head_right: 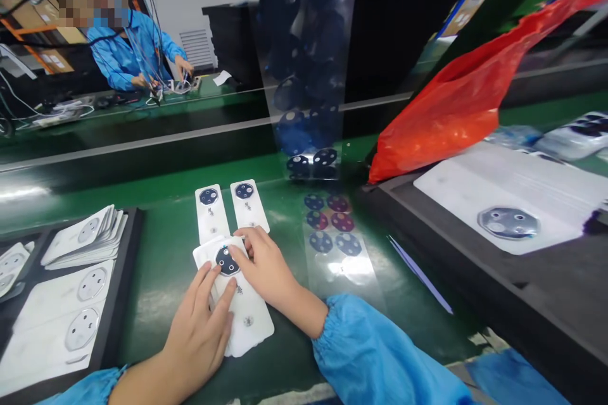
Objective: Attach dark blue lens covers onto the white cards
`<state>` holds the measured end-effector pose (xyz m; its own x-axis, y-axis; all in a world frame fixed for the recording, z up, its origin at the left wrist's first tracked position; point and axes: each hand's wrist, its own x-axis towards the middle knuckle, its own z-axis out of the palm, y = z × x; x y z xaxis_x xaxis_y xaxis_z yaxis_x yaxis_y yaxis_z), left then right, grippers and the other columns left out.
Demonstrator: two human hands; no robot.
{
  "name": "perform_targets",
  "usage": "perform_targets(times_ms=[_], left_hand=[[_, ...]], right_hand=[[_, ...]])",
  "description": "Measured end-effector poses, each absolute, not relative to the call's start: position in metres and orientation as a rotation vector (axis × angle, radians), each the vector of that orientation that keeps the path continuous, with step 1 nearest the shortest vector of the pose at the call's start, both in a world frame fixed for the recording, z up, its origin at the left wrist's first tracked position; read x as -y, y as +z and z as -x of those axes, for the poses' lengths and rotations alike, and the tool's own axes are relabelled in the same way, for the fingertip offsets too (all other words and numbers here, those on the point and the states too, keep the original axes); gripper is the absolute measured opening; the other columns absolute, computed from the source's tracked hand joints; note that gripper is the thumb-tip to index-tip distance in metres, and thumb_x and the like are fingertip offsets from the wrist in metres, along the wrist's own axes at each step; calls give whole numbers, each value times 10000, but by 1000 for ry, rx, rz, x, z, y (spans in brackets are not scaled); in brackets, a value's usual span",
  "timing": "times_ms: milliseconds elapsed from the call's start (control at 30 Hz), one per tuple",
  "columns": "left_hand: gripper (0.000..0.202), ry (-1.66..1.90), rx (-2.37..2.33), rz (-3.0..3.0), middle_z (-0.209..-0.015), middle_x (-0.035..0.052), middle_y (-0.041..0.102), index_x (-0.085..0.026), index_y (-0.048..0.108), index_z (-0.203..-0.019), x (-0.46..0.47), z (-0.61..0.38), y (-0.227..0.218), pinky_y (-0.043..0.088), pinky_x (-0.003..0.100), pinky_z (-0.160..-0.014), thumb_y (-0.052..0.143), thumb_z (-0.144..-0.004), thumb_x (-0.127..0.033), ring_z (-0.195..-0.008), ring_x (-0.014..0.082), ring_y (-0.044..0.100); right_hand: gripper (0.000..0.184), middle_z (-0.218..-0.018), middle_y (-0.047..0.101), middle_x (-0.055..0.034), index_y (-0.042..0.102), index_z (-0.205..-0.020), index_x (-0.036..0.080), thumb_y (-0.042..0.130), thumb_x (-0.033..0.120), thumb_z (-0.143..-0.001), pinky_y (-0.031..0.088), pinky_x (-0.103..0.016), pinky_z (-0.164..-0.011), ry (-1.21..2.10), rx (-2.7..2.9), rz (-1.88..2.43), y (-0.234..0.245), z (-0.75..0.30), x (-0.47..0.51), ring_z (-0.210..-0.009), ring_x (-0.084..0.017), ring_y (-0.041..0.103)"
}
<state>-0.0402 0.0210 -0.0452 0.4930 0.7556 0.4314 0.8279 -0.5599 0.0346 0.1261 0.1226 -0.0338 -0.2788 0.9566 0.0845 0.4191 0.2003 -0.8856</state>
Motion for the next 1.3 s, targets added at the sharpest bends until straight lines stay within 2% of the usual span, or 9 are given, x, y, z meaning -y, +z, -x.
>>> perform_targets(times_ms=[100,200,367,467,600,767,900,1133,1300], left_hand=[[520,-587,1402,2561,-1499,307,290,-61,454,-1426,-18,43,-43,416,701,-1019,502,-960,-287,-1449,471,230],[626,-569,1441,2544,-1568,298,208,-75,384,-1488,-16,44,-43,302,729,-1061,500,-974,-413,-1458,490,205],[582,-548,1453,2495,-1604,207,249,-156,431,-1484,-15,40,-45,203,648,-1133,528,-951,-367,-1479,441,206],[560,-596,1446,2505,-1602,213,253,-147,452,-1466,-14,39,-45,216,634,-1135,516,-956,-371,-1484,430,206],[586,-584,1419,2527,-1597,266,207,-97,448,-1448,-13,41,-46,248,659,-1112,546,-926,-343,-1487,451,175],[630,-597,1383,2555,-1595,280,190,-98,443,-1451,-13,41,-46,261,687,-1087,569,-909,-394,-1483,478,157],[595,-649,1387,2588,-1589,244,251,-127,480,-1429,-12,42,-44,244,662,-1112,559,-916,-417,-1486,449,180],[565,-623,1314,2656,-1550,221,355,-125,533,-1373,-10,41,-39,286,624,-1124,564,-903,-438,-1473,418,251],[527,-600,1342,2675,-1554,237,343,-107,532,-1378,-12,38,-37,309,621,-1117,541,-923,-374,-1468,429,269]], right_hand=[[281,-1078,631,-55,573,-1111,221,658,332,-868,516,-366,-796,1004,1751,1292,-30,-123,-117,-876,-205,630],[325,-955,701,-35,509,-1134,230,643,403,-894,550,-368,-730,1087,1472,1265,-18,-133,-121,-817,-223,691],[433,-948,727,-78,528,-1275,199,598,447,-928,562,-356,-669,819,1367,1284,13,-171,-173,-784,-237,706],[286,-1053,720,-100,656,-1143,162,628,315,-904,552,-345,-756,750,1610,1294,15,-171,-223,-844,-213,690],[219,-931,723,-78,690,-1062,114,682,234,-880,547,-337,-761,804,1806,1266,-8,-141,-272,-792,-188,674],[142,-1086,665,-91,717,-981,151,722,232,-864,424,-475,-1034,643,1988,1221,-34,-117,-280,-1122,-259,563],[162,-1266,583,-149,737,-1022,165,661,222,-891,325,-516,-1119,542,1998,1228,-28,-125,-266,-1271,-315,435],[237,-1006,734,-38,699,-1114,219,577,341,-950,541,-364,-868,714,2056,1076,0,-154,-198,-929,-210,685],[219,-1085,748,-46,719,-1091,226,592,337,-951,551,-367,-903,671,2210,911,3,-188,-172,-995,-228,707]])
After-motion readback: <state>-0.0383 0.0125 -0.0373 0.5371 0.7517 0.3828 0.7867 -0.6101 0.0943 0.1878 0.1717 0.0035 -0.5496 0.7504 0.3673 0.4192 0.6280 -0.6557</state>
